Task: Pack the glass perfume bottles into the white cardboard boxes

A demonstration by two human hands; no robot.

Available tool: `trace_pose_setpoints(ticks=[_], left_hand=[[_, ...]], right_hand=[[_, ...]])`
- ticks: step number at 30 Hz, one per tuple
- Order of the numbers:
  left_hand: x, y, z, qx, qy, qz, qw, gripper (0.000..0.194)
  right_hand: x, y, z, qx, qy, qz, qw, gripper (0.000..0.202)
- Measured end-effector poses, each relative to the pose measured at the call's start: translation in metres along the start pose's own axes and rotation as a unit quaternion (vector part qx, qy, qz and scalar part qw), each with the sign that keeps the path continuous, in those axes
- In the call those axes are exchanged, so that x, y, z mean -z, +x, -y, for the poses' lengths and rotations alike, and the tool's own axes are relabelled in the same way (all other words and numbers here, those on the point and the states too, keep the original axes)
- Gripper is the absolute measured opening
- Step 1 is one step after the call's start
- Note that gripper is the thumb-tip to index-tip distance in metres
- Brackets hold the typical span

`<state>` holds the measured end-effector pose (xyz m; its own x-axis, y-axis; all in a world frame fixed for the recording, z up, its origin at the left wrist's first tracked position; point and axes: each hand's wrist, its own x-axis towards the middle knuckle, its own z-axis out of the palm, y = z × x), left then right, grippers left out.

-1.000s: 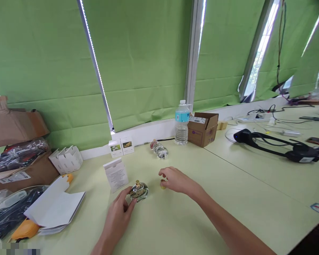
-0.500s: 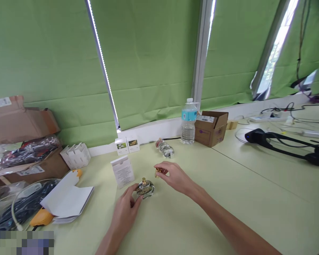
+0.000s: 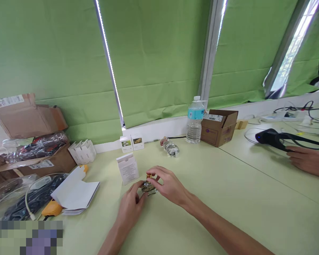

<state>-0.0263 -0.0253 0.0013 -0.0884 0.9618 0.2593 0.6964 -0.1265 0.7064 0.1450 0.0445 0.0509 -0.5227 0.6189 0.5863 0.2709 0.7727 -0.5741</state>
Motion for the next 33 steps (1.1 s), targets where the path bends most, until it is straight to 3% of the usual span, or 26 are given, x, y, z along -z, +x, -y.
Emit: trace_pose_setpoints(ticks=[12,23,29,31,33], left_hand=[[-0.001,0.001,0.001,-0.001,0.004,0.001,1.0,0.035],[0.0,0.001,0.0,0.003,-0.001,0.003,1.0,0.036],[0.002,0.0,-0.003,0.003,-0.009,0.007,1.0,0.035],[0.003,-0.001,-0.003,-0.005,-0.012,0.007,1.0,0.036],[0.005,-0.001,-0.005,-0.02,-0.017,-0.005,1.0,0.036]], right_hand=[[-0.001,-0.001,-0.001,0.017,-0.012,0.003,1.0,0.019],[0.003,-0.002,0.005,-0.022,-0.019,0.038,0.999,0.02],[0.011,-0.007,0.001,-0.086,-0.059,0.095,0.99,0.055],[0.01,-0.008,-0.004,-0.083,-0.059,0.13,0.986,0.05],[0.008,-0.009,-0.008,-0.072,-0.065,0.153,0.984,0.03]])
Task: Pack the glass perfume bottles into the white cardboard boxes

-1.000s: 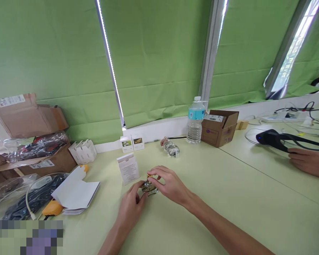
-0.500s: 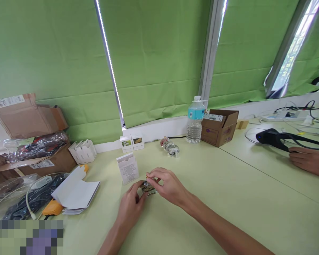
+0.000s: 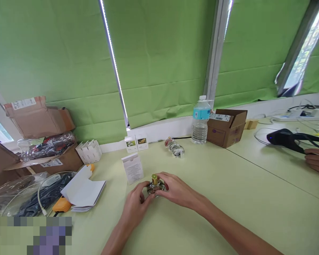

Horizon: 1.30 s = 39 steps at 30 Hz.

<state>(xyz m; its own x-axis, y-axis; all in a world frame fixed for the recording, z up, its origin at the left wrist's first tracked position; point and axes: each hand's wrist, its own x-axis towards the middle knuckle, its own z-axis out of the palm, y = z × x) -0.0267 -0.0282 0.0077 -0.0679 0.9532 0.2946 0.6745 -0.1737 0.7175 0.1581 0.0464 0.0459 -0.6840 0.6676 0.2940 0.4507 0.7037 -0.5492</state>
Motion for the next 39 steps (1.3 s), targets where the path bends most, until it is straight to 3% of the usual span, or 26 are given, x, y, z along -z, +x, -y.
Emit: trace_pose_setpoints(ticks=[3,7,9,13,17,20,23,27,29,39], left_hand=[[0.009,0.002,-0.001,-0.01,0.008,-0.08,0.997,0.034],[0.027,0.011,0.007,0.008,0.062,-0.271,0.961,0.037],[0.034,0.017,0.016,0.004,0.051,-0.302,0.952,0.049],[0.033,0.028,0.039,0.022,-0.045,-0.229,0.972,0.066],[0.026,0.032,0.048,0.027,-0.086,-0.176,0.98,0.057],[0.024,0.03,0.043,0.025,-0.081,-0.18,0.98,0.05],[0.024,0.024,0.033,-0.012,-0.05,-0.142,0.988,0.044],[0.019,0.017,0.018,-0.041,0.01,-0.11,0.993,0.038],[0.016,0.014,0.013,-0.05,0.019,-0.103,0.993,0.038],[0.017,0.012,0.013,-0.056,0.012,-0.09,0.994,0.037]], right_hand=[[-0.003,0.002,-0.003,-0.002,-0.018,0.008,1.0,0.013],[-0.002,0.003,-0.002,-0.009,-0.022,0.014,1.0,0.012],[-0.002,0.003,0.0,-0.009,-0.02,0.013,1.0,0.012],[-0.002,0.002,0.001,-0.011,-0.024,0.009,1.0,0.012],[0.001,0.0,0.002,0.0,-0.024,-0.013,1.0,0.013],[0.01,0.0,0.003,0.001,-0.011,-0.051,0.999,0.017],[0.023,0.0,0.006,0.002,0.017,-0.122,0.992,0.021],[0.036,-0.003,0.011,0.041,0.066,-0.237,0.969,0.027],[0.038,-0.004,0.013,0.069,0.074,-0.261,0.96,0.028],[0.033,-0.007,0.017,0.176,0.026,-0.208,0.962,0.031]])
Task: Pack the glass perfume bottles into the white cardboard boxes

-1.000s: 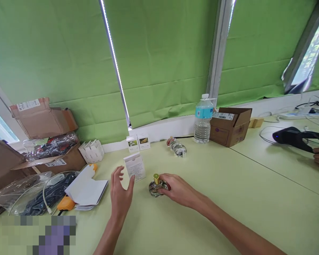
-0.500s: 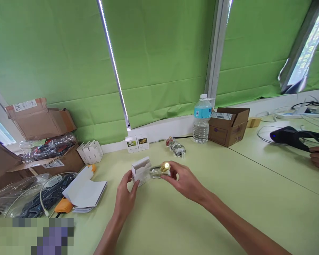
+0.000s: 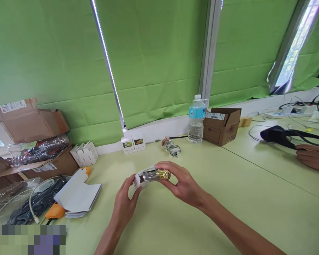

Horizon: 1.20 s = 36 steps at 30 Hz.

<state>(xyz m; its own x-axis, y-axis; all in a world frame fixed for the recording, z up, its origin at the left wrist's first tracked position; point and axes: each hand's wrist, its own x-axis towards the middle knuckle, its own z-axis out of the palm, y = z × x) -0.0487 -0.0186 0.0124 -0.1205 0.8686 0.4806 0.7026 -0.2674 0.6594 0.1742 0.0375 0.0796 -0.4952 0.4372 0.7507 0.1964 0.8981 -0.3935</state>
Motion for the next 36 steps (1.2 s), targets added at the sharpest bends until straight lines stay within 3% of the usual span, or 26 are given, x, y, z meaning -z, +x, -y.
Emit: trace_pose_setpoints(ticks=[6,13,23,30,36], left_hand=[[0.0,-0.001,0.001,-0.016,0.015,-0.009,1.0,0.038],[-0.002,-0.005,-0.004,-0.035,0.038,-0.001,0.999,0.034],[-0.003,-0.007,0.003,-0.068,0.091,-0.005,0.994,0.036],[-0.005,-0.008,0.007,-0.076,0.102,-0.004,0.992,0.037],[-0.003,-0.009,0.006,-0.073,0.111,0.003,0.991,0.038]], right_hand=[[-0.003,-0.002,0.001,0.038,-0.027,0.042,0.998,0.034],[-0.005,-0.004,-0.001,-0.005,-0.062,0.064,0.996,0.03],[-0.002,-0.002,-0.001,0.032,-0.072,0.108,0.991,0.03],[-0.003,-0.003,0.003,0.008,-0.057,0.131,0.99,0.02],[-0.003,-0.002,0.007,0.02,-0.071,0.137,0.988,0.027]])
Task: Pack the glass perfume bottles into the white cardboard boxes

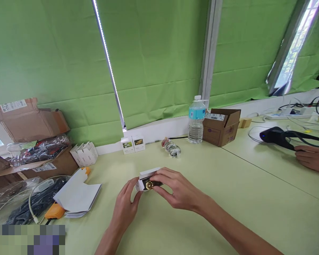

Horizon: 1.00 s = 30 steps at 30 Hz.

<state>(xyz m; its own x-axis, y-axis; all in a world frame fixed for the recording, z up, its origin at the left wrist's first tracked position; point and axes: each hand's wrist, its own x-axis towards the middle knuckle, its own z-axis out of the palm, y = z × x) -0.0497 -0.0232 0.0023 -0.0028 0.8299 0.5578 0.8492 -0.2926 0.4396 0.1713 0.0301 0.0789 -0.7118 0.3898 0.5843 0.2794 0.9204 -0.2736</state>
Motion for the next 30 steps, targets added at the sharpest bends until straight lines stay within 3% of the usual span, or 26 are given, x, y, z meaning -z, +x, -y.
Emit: trace_pose_setpoints(ticks=[5,12,23,30], left_hand=[[0.0,0.0,-0.001,-0.017,0.013,0.003,1.0,0.039],[-0.002,-0.001,-0.001,-0.061,0.03,-0.009,0.998,0.038],[-0.003,-0.001,0.0,-0.118,0.075,0.004,0.99,0.046],[-0.004,-0.001,0.001,-0.158,0.128,0.012,0.979,0.045]], right_hand=[[-0.009,0.0,0.007,-0.017,-0.041,-0.009,0.999,0.038],[-0.025,0.001,0.019,-0.095,-0.067,-0.058,0.992,0.024],[-0.028,-0.005,0.036,-0.148,-0.091,-0.003,0.985,0.021],[-0.029,-0.01,0.041,-0.145,-0.118,0.04,0.982,0.023]])
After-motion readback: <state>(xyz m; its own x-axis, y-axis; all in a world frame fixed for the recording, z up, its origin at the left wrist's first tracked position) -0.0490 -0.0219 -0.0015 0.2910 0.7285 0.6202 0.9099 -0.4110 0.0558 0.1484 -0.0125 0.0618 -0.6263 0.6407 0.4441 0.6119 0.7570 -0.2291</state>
